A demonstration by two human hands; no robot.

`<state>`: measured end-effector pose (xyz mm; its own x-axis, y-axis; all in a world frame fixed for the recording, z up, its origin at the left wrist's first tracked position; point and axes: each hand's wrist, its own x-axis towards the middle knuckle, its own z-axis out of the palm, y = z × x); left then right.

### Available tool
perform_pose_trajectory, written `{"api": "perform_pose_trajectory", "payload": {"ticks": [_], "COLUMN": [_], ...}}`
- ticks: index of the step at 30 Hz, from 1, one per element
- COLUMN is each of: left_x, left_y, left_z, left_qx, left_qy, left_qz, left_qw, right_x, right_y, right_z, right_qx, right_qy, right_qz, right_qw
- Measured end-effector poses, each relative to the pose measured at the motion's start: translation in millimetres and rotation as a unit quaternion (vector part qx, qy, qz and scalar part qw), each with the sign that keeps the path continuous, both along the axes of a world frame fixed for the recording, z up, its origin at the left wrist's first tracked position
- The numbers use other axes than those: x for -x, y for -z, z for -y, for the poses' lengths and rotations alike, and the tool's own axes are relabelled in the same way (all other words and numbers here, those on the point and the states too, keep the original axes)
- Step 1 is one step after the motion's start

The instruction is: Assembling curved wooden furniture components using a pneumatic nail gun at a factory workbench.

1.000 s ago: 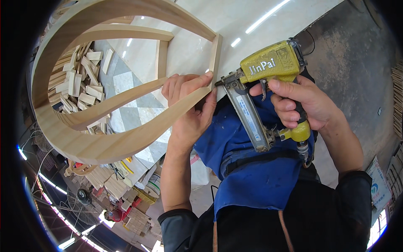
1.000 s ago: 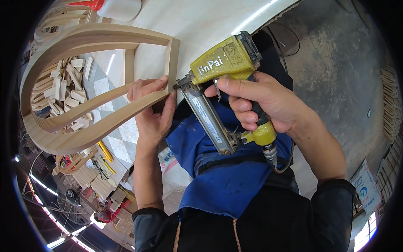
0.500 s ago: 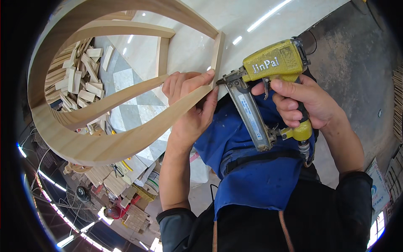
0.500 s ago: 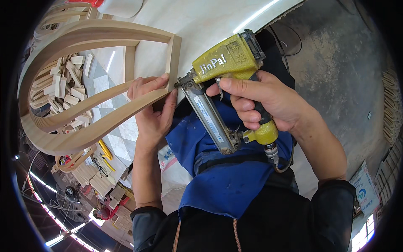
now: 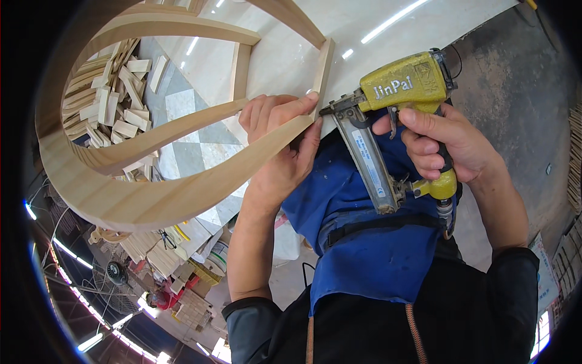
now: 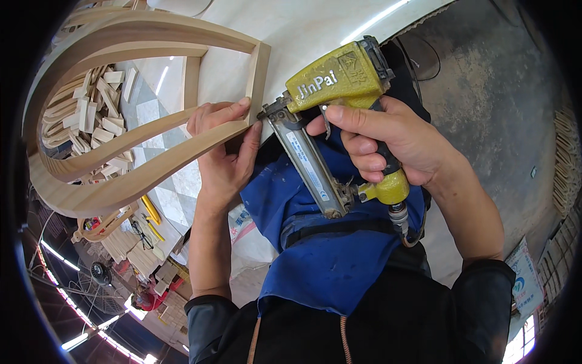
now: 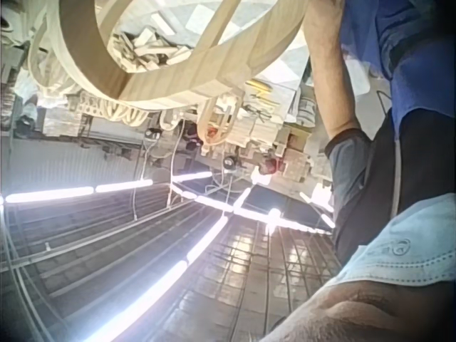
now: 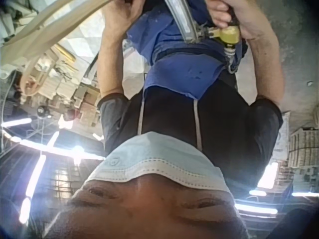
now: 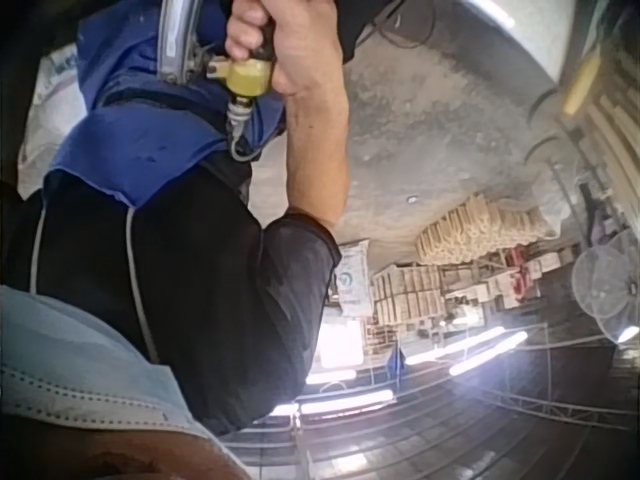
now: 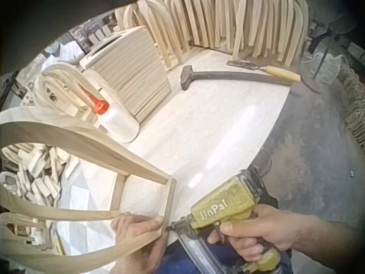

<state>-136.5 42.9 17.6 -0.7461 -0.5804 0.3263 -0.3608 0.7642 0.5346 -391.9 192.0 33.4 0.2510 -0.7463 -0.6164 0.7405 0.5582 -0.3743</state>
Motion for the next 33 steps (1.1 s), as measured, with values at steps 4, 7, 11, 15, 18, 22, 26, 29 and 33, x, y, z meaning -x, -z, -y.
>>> {"api": "perform_pose_trajectory", "payload": {"ticks": [4,7,11,15,18,22,26,29,33], "left_x": [-1.5,-2.0,-1.8,-1.9,-2.7,-2.2,-1.8,-1.8,-2.8], "left_y": [-0.7,-0.2,-0.8,-0.3,0.3,0.1,-0.3,0.0,-0.1], "left_z": [0.0,0.3,0.3,0.6,0.6,0.4,0.7,1.6,0.5], "left_qx": [-0.005,-0.005,-0.006,-0.014,-0.011,-0.009,-0.008,-0.013,-0.016], "left_qy": [0.001,0.004,0.006,0.007,0.005,0.004,0.003,0.007,0.003], "left_qz": [0.002,0.003,0.006,0.006,0.007,0.005,0.005,0.007,0.014], "left_qw": [1.0,1.0,1.0,1.0,1.0,1.0,1.0,1.0,1.0], "right_x": [-2.9,-3.7,-2.3,-1.5,-1.9,-1.8,-1.2,-1.2,-1.7], "right_y": [4.0,10.6,17.8,21.8,22.4,26.6,29.4,30.2,28.7], "right_z": [-3.9,-5.2,-6.9,-6.7,-5.8,-5.6,-6.1,-6.1,-5.6], "right_qx": [0.002,0.018,0.039,0.055,0.054,0.064,0.078,0.082,0.084], "right_qy": [-0.023,-0.011,0.003,0.012,0.008,0.005,0.001,0.003,0.003], "right_qz": [-0.051,-0.024,0.017,0.054,0.051,0.053,0.057,0.06,0.067], "right_qw": [0.998,0.999,0.999,0.997,0.997,0.997,0.995,0.995,0.994]}}
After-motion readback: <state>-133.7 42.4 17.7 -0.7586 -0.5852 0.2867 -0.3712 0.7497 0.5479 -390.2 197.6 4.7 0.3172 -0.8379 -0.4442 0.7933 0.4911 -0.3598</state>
